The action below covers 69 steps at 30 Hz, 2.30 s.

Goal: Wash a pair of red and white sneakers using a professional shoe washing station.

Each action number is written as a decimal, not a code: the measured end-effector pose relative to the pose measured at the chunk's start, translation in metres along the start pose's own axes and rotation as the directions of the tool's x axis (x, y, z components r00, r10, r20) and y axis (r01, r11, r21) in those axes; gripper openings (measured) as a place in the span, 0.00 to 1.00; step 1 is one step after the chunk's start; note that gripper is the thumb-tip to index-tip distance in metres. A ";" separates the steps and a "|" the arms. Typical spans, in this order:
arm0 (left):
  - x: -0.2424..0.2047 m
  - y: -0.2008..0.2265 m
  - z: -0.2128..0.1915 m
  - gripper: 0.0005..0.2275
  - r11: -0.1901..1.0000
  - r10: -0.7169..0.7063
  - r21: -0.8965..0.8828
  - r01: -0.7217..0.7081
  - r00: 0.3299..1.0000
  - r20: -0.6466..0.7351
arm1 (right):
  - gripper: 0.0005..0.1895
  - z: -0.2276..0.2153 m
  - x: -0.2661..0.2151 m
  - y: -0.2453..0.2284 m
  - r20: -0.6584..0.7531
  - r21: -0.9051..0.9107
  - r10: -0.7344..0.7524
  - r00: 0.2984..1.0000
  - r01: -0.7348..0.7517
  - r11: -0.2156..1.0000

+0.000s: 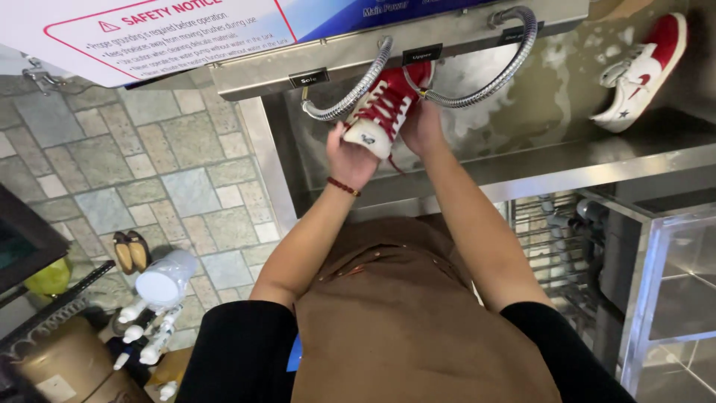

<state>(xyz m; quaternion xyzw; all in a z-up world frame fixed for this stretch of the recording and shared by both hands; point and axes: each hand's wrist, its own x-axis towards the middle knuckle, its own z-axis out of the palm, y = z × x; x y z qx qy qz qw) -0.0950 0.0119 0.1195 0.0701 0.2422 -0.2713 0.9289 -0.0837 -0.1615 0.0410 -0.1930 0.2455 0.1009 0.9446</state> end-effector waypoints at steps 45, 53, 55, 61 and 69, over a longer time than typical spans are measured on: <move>0.186 0.027 -0.164 0.27 0.950 0.184 -0.181 -0.255 0.923 -0.337 | 0.22 -0.039 0.041 -0.016 -0.053 -0.233 -0.026 0.998 0.013 0.972; 0.220 0.038 -0.123 0.28 0.978 -0.084 -0.205 0.029 0.960 -0.267 | 0.19 0.000 0.032 -0.047 -0.158 -0.384 -0.215 0.964 0.140 0.912; 0.219 0.043 -0.138 0.28 0.959 -0.132 -0.280 0.036 0.933 -0.334 | 0.15 -0.009 0.035 -0.045 -0.136 -0.274 -0.226 0.965 0.183 0.944; 0.190 0.043 -0.150 0.17 0.996 0.080 0.024 -0.080 0.997 0.000 | 0.08 -0.016 0.035 -0.043 -0.222 -0.291 -0.289 0.931 0.219 0.931; 0.199 0.048 -0.159 0.13 0.934 -0.031 0.358 -0.024 0.988 0.148 | 0.14 0.003 0.040 -0.059 -0.263 -0.514 -0.311 0.913 0.140 0.847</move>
